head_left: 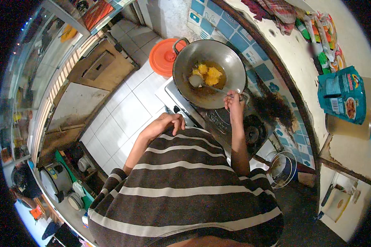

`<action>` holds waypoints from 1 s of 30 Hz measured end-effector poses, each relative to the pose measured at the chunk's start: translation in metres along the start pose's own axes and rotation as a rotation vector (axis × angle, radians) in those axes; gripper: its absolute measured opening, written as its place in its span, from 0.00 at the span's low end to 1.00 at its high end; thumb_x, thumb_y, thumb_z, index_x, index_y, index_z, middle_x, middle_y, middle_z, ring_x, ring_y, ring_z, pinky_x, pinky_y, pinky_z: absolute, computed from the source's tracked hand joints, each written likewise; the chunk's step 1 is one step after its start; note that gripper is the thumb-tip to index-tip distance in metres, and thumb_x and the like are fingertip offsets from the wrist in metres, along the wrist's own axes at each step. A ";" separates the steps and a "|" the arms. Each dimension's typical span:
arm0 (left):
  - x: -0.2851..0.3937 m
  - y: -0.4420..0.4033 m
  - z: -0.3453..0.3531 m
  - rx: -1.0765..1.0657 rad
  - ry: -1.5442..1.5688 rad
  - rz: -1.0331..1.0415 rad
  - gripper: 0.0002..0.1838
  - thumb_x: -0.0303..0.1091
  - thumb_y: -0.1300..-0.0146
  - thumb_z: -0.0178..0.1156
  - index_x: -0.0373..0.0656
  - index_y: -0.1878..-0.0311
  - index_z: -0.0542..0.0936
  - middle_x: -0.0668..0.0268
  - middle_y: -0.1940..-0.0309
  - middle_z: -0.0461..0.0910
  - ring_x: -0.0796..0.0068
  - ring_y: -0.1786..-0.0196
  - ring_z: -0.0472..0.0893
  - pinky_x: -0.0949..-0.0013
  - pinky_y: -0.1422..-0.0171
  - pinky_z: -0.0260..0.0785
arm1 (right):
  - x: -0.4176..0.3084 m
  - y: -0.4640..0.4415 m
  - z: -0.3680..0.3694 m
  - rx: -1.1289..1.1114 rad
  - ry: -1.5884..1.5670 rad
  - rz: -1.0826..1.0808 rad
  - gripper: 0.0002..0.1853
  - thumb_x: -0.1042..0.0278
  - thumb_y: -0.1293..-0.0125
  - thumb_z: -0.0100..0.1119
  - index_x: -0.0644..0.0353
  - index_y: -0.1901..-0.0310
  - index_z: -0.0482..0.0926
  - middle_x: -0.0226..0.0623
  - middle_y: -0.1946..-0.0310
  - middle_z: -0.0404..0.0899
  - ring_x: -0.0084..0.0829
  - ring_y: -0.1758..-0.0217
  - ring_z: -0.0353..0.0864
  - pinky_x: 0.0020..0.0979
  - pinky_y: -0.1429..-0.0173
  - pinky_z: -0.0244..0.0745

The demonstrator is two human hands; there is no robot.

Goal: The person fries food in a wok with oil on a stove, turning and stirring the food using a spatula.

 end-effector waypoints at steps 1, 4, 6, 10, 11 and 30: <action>0.000 0.000 -0.001 -0.004 -0.001 0.002 0.33 0.42 0.26 0.37 0.33 0.86 0.75 0.55 0.72 0.76 0.65 0.58 0.72 0.69 0.46 0.62 | -0.001 0.001 0.000 0.001 0.013 0.012 0.14 0.60 0.31 0.42 0.64 0.61 0.73 0.38 0.78 0.74 0.23 0.80 0.69 0.24 0.78 0.62; 0.004 0.000 -0.001 0.007 -0.071 0.012 0.34 0.46 0.26 0.37 0.36 0.87 0.74 0.57 0.74 0.76 0.65 0.58 0.74 0.67 0.46 0.64 | -0.006 0.006 -0.008 0.018 0.044 0.014 0.16 0.58 0.31 0.43 0.62 0.61 0.74 0.37 0.78 0.75 0.22 0.80 0.69 0.23 0.78 0.62; 0.005 0.000 -0.001 0.009 -0.066 0.015 0.34 0.45 0.26 0.37 0.36 0.87 0.74 0.58 0.75 0.76 0.65 0.58 0.74 0.67 0.46 0.64 | -0.008 0.008 -0.013 0.045 0.053 -0.032 0.17 0.53 0.31 0.45 0.60 0.62 0.75 0.35 0.79 0.76 0.21 0.82 0.70 0.23 0.80 0.62; 0.004 0.001 -0.003 -0.008 -0.008 -0.032 0.33 0.42 0.27 0.38 0.33 0.86 0.75 0.55 0.71 0.76 0.65 0.57 0.73 0.69 0.46 0.62 | -0.024 0.011 -0.016 0.040 0.098 -0.055 0.14 0.60 0.30 0.44 0.62 0.61 0.73 0.35 0.76 0.75 0.21 0.79 0.69 0.22 0.75 0.62; 0.002 0.001 -0.004 -0.016 -0.002 -0.021 0.33 0.42 0.27 0.38 0.33 0.86 0.75 0.55 0.71 0.76 0.65 0.57 0.73 0.69 0.46 0.62 | -0.025 0.009 -0.018 0.034 0.114 -0.094 0.13 0.62 0.30 0.44 0.62 0.62 0.74 0.34 0.76 0.75 0.21 0.79 0.69 0.22 0.75 0.62; -0.004 -0.003 -0.004 -0.078 -0.020 -0.030 0.33 0.44 0.26 0.38 0.35 0.85 0.75 0.56 0.69 0.77 0.65 0.57 0.73 0.69 0.45 0.62 | -0.012 0.003 -0.027 0.095 0.507 -0.386 0.08 0.66 0.31 0.52 0.60 0.60 0.76 0.31 0.71 0.79 0.22 0.69 0.76 0.25 0.65 0.71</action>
Point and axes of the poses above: each hand's wrist, its own y-axis away from the middle knuckle, its own z-axis out of the palm, x = y × z, the point moved 5 cm from there along -y, towards the middle knuckle
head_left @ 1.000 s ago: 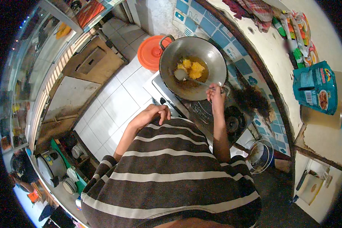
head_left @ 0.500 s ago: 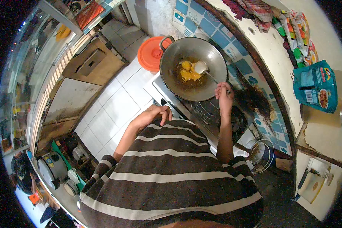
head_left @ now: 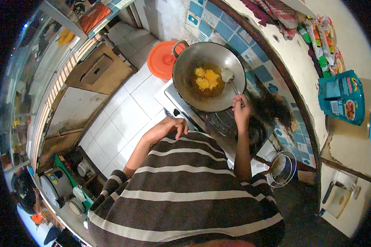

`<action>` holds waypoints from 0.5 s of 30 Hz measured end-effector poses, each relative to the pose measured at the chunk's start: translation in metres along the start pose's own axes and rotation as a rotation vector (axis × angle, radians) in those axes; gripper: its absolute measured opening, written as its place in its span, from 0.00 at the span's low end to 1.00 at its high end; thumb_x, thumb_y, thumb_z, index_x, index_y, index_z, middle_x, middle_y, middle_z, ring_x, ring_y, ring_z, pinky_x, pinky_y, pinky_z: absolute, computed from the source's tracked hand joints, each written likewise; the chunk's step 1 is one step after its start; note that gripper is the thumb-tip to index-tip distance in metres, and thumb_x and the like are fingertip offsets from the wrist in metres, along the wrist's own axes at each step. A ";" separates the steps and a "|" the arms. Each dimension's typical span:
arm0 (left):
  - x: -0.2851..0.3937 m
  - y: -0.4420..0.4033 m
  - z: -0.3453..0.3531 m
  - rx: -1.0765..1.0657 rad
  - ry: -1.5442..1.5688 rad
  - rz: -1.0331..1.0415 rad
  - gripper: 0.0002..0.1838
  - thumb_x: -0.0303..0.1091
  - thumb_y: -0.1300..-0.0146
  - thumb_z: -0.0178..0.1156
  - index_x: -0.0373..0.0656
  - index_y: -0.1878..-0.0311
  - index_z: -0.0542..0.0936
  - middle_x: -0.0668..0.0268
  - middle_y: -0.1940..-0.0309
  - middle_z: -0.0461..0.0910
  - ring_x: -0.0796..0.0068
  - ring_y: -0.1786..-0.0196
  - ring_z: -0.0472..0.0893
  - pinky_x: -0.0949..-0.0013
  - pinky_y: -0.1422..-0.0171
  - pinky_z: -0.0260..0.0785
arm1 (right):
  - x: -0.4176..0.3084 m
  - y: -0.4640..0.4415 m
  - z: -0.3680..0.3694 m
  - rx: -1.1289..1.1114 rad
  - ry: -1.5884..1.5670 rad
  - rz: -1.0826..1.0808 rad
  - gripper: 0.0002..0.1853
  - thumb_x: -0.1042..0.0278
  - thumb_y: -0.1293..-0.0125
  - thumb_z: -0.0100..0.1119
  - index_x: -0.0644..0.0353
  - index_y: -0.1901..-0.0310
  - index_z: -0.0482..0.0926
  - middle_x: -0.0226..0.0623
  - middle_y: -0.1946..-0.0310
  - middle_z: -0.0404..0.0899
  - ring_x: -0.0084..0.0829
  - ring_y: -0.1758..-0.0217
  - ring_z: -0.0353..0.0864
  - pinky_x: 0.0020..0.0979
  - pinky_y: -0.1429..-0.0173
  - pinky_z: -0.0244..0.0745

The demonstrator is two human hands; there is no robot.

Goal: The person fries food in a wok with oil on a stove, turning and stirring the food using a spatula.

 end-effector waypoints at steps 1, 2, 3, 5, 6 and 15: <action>0.000 0.001 0.001 0.008 -0.010 -0.004 0.33 0.44 0.26 0.38 0.35 0.85 0.75 0.56 0.70 0.77 0.65 0.57 0.73 0.69 0.45 0.62 | -0.003 0.005 0.000 -0.013 -0.019 0.086 0.09 0.63 0.31 0.55 0.61 0.60 0.77 0.32 0.71 0.81 0.25 0.68 0.78 0.28 0.62 0.73; 0.003 0.001 -0.001 0.016 -0.028 -0.001 0.33 0.44 0.26 0.38 0.34 0.86 0.75 0.56 0.70 0.77 0.65 0.57 0.73 0.69 0.45 0.62 | -0.001 0.004 0.001 -0.006 0.014 0.075 0.09 0.64 0.31 0.54 0.60 0.62 0.77 0.30 0.73 0.79 0.22 0.71 0.76 0.25 0.66 0.71; 0.006 0.000 -0.002 0.010 -0.030 0.002 0.33 0.44 0.26 0.38 0.34 0.86 0.75 0.56 0.70 0.77 0.65 0.57 0.73 0.70 0.45 0.62 | 0.002 0.003 0.003 0.001 0.046 0.062 0.09 0.64 0.30 0.52 0.60 0.63 0.77 0.28 0.75 0.76 0.19 0.73 0.73 0.22 0.69 0.69; 0.011 0.001 -0.004 0.002 -0.027 0.009 0.34 0.44 0.26 0.38 0.34 0.86 0.75 0.57 0.71 0.77 0.66 0.58 0.73 0.70 0.45 0.62 | 0.006 0.001 0.005 -0.003 0.102 0.015 0.10 0.63 0.30 0.52 0.60 0.65 0.76 0.26 0.78 0.74 0.17 0.77 0.70 0.20 0.73 0.66; 0.013 0.001 -0.007 0.008 -0.025 0.023 0.34 0.44 0.26 0.38 0.34 0.86 0.75 0.57 0.71 0.77 0.66 0.59 0.73 0.70 0.46 0.62 | 0.001 0.000 0.007 -0.011 0.126 -0.020 0.11 0.62 0.30 0.52 0.61 0.66 0.76 0.26 0.78 0.74 0.17 0.77 0.70 0.20 0.74 0.66; 0.021 0.006 -0.041 -0.044 -0.151 -0.039 0.34 0.45 0.25 0.37 0.35 0.84 0.76 0.62 0.77 0.74 0.68 0.66 0.72 0.70 0.53 0.62 | -0.023 0.009 0.027 0.001 0.231 0.019 0.13 0.60 0.28 0.49 0.62 0.56 0.75 0.33 0.71 0.77 0.22 0.75 0.76 0.25 0.71 0.71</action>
Point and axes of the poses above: each hand's wrist, its own y-axis away from the middle knuckle, its own z-axis out of the palm, x = y × z, the point moved 5 cm from there along -y, towards the middle knuckle
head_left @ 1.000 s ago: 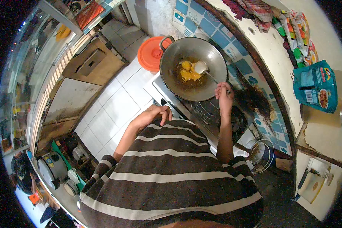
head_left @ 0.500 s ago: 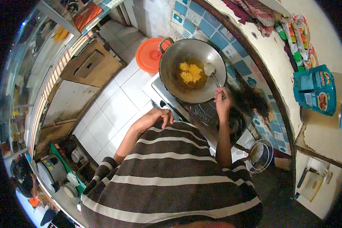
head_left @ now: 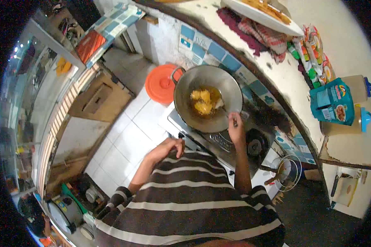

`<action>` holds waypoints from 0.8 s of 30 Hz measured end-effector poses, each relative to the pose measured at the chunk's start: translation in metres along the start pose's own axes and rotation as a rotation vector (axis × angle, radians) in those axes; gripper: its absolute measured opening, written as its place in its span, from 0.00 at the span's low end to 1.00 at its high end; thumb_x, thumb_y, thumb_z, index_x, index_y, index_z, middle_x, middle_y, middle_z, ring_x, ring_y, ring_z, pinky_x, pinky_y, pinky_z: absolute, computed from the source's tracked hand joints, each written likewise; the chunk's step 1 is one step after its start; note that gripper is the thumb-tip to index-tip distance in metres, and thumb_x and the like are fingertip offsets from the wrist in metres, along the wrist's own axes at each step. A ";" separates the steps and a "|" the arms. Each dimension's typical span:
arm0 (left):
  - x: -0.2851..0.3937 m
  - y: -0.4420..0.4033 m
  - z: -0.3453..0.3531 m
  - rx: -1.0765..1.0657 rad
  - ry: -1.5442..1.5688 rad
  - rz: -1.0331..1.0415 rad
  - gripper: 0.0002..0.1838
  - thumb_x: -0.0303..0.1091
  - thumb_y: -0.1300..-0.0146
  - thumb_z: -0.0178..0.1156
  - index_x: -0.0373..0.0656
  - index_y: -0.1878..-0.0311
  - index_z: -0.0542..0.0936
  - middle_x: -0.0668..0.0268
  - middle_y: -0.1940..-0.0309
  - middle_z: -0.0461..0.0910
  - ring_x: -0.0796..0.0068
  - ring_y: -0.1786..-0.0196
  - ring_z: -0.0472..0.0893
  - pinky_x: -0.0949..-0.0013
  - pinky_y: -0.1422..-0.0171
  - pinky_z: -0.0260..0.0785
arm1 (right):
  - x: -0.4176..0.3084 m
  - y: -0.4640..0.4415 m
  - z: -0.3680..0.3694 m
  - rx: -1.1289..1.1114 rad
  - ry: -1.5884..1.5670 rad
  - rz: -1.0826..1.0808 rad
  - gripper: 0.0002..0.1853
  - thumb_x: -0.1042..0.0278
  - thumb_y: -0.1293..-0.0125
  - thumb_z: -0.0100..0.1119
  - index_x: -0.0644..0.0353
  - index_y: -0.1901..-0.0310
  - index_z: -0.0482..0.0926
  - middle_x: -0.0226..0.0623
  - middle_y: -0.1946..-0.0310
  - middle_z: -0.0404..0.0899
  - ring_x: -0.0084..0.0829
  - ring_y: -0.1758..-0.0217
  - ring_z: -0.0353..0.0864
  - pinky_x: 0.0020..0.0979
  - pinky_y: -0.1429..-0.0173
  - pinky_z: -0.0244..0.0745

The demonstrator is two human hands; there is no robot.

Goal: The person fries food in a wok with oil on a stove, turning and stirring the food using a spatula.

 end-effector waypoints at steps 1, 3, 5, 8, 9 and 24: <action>0.001 0.000 -0.001 -0.014 -0.004 -0.028 0.34 0.46 0.25 0.37 0.35 0.83 0.77 0.62 0.77 0.75 0.68 0.66 0.72 0.70 0.52 0.63 | -0.006 0.003 0.003 0.027 0.016 -0.016 0.13 0.61 0.27 0.48 0.62 0.54 0.75 0.35 0.68 0.77 0.23 0.74 0.77 0.26 0.70 0.73; 0.000 -0.002 -0.004 -0.062 0.152 -0.121 0.26 0.42 0.26 0.39 0.33 0.70 0.79 0.63 0.73 0.77 0.72 0.61 0.75 0.70 0.49 0.66 | -0.012 0.010 0.008 0.018 -0.157 0.040 0.12 0.63 0.27 0.46 0.63 0.55 0.75 0.37 0.64 0.77 0.25 0.73 0.78 0.26 0.69 0.75; -0.003 -0.006 -0.008 0.022 0.292 -0.126 0.15 0.38 0.38 0.46 0.37 0.67 0.78 0.65 0.66 0.77 0.73 0.67 0.73 0.72 0.55 0.66 | -0.014 0.016 0.013 0.013 -0.287 0.058 0.12 0.65 0.27 0.44 0.63 0.55 0.75 0.38 0.61 0.76 0.26 0.72 0.79 0.27 0.69 0.76; -0.011 -0.001 -0.022 0.102 0.279 -0.062 0.09 0.28 0.46 0.49 0.36 0.65 0.76 0.63 0.65 0.75 0.72 0.65 0.74 0.73 0.54 0.68 | -0.017 0.020 0.022 -0.039 -0.431 0.042 0.10 0.69 0.27 0.42 0.63 0.56 0.75 0.37 0.62 0.76 0.25 0.70 0.79 0.25 0.69 0.75; -0.011 0.004 -0.031 0.091 0.246 -0.006 0.11 0.25 0.49 0.47 0.36 0.64 0.76 0.64 0.65 0.75 0.73 0.63 0.75 0.73 0.53 0.68 | -0.019 0.022 0.025 -0.078 -0.486 0.063 0.10 0.70 0.27 0.42 0.63 0.56 0.75 0.36 0.63 0.76 0.24 0.70 0.79 0.24 0.69 0.74; -0.014 0.005 0.004 0.269 0.457 -0.044 0.15 0.15 0.53 0.39 0.38 0.65 0.72 0.74 0.86 0.60 0.85 0.83 0.55 0.77 0.78 0.45 | -0.059 0.036 -0.011 -0.011 -0.203 -0.205 0.05 0.83 0.38 0.45 0.66 0.67 0.72 0.34 0.73 0.70 0.26 0.65 0.72 0.24 0.54 0.67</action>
Point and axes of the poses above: each hand's wrist, its own y-axis away from the middle knuckle, its own z-axis out of the palm, x = y × z, the point moved 5 cm from there along -y, towards the middle knuckle
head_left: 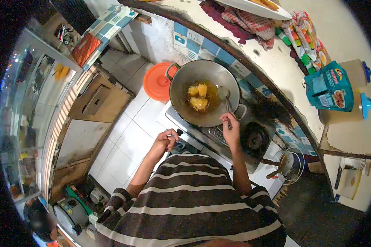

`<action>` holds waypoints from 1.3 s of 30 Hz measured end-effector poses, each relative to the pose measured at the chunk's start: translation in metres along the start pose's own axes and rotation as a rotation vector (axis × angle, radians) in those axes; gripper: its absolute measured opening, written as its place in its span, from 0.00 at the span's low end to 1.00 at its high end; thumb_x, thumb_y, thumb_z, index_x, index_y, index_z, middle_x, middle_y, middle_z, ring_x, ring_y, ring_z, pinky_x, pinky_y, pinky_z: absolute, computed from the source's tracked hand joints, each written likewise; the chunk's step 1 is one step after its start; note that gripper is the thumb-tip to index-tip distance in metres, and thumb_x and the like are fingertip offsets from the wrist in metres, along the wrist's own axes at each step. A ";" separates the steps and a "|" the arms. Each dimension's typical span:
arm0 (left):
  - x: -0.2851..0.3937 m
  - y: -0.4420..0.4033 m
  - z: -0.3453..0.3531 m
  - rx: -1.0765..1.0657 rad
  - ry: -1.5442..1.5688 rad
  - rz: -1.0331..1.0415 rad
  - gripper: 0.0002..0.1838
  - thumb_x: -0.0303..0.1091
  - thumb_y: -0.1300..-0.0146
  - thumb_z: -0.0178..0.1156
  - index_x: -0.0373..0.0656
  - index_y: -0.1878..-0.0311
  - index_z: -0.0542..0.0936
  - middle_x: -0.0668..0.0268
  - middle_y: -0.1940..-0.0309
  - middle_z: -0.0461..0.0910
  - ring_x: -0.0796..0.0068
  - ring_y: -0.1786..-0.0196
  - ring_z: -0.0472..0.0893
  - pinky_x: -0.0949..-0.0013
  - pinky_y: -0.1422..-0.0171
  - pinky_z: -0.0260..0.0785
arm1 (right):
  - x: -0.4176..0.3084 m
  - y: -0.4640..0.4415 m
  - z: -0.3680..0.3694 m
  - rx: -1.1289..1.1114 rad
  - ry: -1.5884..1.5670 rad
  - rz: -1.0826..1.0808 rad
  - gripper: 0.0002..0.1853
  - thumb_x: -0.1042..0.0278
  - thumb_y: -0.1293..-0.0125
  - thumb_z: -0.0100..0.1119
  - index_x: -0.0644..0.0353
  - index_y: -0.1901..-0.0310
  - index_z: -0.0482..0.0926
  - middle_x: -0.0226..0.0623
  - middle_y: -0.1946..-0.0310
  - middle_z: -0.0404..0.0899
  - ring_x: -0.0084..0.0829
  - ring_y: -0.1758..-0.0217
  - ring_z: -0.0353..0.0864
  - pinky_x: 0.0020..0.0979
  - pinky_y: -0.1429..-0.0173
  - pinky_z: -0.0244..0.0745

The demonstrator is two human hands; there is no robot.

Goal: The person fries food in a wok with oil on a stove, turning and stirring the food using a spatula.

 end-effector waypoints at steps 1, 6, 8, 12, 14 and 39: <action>-0.006 0.001 0.004 0.013 0.013 -0.013 0.15 0.15 0.53 0.40 0.38 0.64 0.72 0.74 0.86 0.60 0.85 0.83 0.55 0.77 0.78 0.45 | 0.005 0.002 -0.003 -0.003 -0.003 0.011 0.05 0.83 0.38 0.45 0.66 0.67 0.72 0.34 0.72 0.70 0.26 0.65 0.72 0.24 0.54 0.67; -0.026 0.010 0.030 0.051 -0.041 -0.035 0.15 0.16 0.53 0.40 0.38 0.64 0.72 0.74 0.86 0.60 0.84 0.82 0.57 0.77 0.79 0.46 | 0.031 0.007 -0.021 0.001 -0.051 0.026 0.05 0.83 0.38 0.45 0.66 0.68 0.72 0.34 0.72 0.71 0.26 0.65 0.72 0.24 0.55 0.67; -0.039 0.014 0.034 0.084 -0.021 -0.054 0.15 0.16 0.53 0.40 0.38 0.64 0.72 0.74 0.86 0.60 0.84 0.82 0.57 0.77 0.79 0.46 | 0.041 0.009 -0.023 -0.002 -0.080 0.037 0.05 0.82 0.38 0.45 0.66 0.68 0.72 0.34 0.72 0.72 0.26 0.65 0.72 0.25 0.55 0.67; -0.056 0.018 0.034 0.105 -0.041 -0.065 0.15 0.16 0.53 0.40 0.39 0.63 0.72 0.73 0.86 0.59 0.84 0.83 0.56 0.77 0.79 0.45 | 0.062 0.003 -0.023 0.015 -0.047 -0.002 0.07 0.83 0.39 0.45 0.64 0.67 0.75 0.37 0.70 0.78 0.28 0.62 0.78 0.28 0.54 0.70; -0.062 0.021 0.038 0.123 -0.021 -0.072 0.15 0.16 0.53 0.40 0.39 0.63 0.71 0.73 0.86 0.59 0.84 0.83 0.56 0.77 0.79 0.45 | 0.071 0.005 -0.021 0.023 -0.105 0.063 0.07 0.82 0.39 0.46 0.64 0.67 0.75 0.37 0.70 0.79 0.28 0.62 0.78 0.29 0.53 0.70; -0.043 -0.003 0.044 0.052 -0.039 -0.029 0.16 0.15 0.53 0.39 0.39 0.62 0.71 0.73 0.85 0.60 0.82 0.82 0.58 0.76 0.78 0.49 | 0.080 -0.017 -0.010 0.191 0.030 0.032 0.14 0.58 0.30 0.52 0.58 0.49 0.72 0.35 0.65 0.72 0.30 0.62 0.73 0.34 0.50 0.70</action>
Point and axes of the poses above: each hand's wrist, its own y-axis away from the middle knuckle, its own z-axis out of the palm, x = y × z, the point moved 5 cm from there along -y, towards the middle knuckle
